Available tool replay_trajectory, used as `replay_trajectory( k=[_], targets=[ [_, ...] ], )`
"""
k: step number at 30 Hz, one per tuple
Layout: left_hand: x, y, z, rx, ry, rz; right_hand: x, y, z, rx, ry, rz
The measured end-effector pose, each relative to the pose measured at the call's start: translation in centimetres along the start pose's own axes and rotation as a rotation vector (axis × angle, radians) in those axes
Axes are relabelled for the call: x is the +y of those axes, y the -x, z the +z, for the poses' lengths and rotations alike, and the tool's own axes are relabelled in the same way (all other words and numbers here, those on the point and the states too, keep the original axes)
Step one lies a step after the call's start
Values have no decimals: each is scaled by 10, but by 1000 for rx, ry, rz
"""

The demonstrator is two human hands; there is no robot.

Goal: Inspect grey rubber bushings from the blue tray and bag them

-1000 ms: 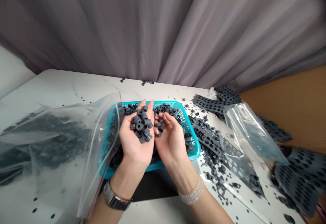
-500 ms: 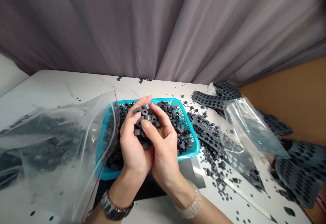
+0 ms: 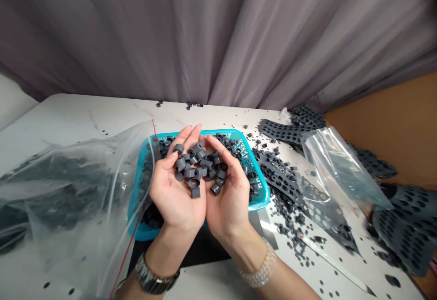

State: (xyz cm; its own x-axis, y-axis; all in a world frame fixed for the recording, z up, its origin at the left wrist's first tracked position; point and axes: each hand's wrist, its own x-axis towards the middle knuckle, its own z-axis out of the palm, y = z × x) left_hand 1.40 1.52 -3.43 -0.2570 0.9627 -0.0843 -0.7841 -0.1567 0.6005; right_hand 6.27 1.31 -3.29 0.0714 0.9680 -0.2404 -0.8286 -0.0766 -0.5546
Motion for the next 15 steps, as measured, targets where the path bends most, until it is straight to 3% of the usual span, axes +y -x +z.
replay_trajectory(
  k=[15],
  targets=[
    [0,1,-2,-15,-21,28,-5,-1,-2,-25,-80,62]
  ],
)
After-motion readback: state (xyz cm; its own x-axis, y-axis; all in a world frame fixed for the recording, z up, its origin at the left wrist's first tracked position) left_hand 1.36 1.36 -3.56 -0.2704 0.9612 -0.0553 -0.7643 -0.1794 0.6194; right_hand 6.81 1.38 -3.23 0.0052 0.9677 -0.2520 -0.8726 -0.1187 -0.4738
